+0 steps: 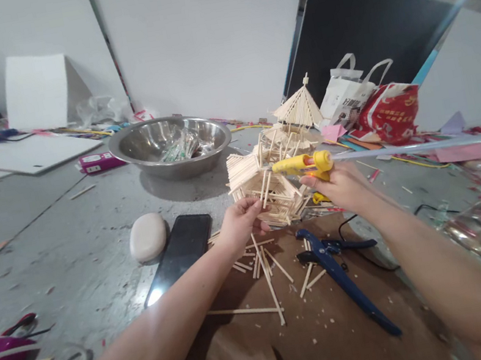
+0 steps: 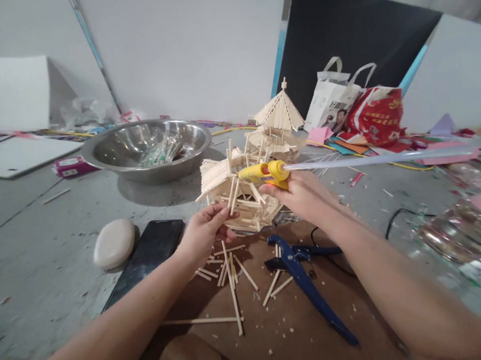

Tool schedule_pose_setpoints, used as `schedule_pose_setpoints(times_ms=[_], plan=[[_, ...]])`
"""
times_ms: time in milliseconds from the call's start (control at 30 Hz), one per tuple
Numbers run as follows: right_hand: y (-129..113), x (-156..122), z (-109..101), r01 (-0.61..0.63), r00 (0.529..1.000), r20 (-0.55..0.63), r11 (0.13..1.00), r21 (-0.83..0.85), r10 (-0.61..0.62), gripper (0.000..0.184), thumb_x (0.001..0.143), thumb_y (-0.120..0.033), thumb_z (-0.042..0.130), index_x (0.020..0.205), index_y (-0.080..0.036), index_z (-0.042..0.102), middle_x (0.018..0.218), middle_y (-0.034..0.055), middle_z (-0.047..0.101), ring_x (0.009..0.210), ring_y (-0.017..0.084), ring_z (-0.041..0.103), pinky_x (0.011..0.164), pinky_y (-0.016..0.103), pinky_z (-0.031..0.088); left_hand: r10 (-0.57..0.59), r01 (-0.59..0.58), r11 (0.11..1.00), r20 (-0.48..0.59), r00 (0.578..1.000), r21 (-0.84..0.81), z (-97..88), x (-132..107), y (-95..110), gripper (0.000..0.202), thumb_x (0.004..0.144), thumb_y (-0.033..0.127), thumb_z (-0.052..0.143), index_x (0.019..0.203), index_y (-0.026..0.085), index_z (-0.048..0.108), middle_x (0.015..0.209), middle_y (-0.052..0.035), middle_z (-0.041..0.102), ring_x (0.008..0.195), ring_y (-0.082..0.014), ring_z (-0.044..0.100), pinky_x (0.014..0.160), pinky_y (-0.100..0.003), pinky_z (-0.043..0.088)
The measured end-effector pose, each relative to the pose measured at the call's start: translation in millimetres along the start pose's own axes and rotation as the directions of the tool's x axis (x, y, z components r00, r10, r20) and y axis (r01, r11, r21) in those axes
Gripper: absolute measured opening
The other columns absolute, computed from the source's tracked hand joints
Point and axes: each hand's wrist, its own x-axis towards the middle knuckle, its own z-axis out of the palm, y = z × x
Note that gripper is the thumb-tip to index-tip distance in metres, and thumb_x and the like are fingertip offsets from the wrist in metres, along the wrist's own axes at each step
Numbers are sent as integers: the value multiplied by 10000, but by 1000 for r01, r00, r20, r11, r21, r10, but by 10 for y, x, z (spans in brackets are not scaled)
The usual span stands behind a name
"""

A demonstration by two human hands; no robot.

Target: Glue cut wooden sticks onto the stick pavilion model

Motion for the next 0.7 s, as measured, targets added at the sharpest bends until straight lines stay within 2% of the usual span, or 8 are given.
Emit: schedule_pose_setpoints(times_ms=[533, 700], plan=[[0, -2, 7, 1, 1000, 8, 999, -35, -1, 442, 748, -530, 377, 796, -180, 641, 761, 90, 656, 750, 240, 598, 596, 333, 442, 14, -14, 1000, 3, 1000, 19, -7, 18, -4, 176, 695, 276, 566, 781, 129, 520, 791, -50, 631, 383, -51, 517, 361, -172, 416], [2, 5, 10, 13, 1000, 16, 999, -35, -12, 411, 754, -506, 389, 796, -188, 646, 767, 84, 657, 743, 234, 596, 601, 337, 441, 19, -19, 999, 0, 1000, 26, -3, 11, 7, 185, 688, 280, 572, 785, 130, 524, 794, -51, 629, 384, -52, 519, 366, -175, 419]])
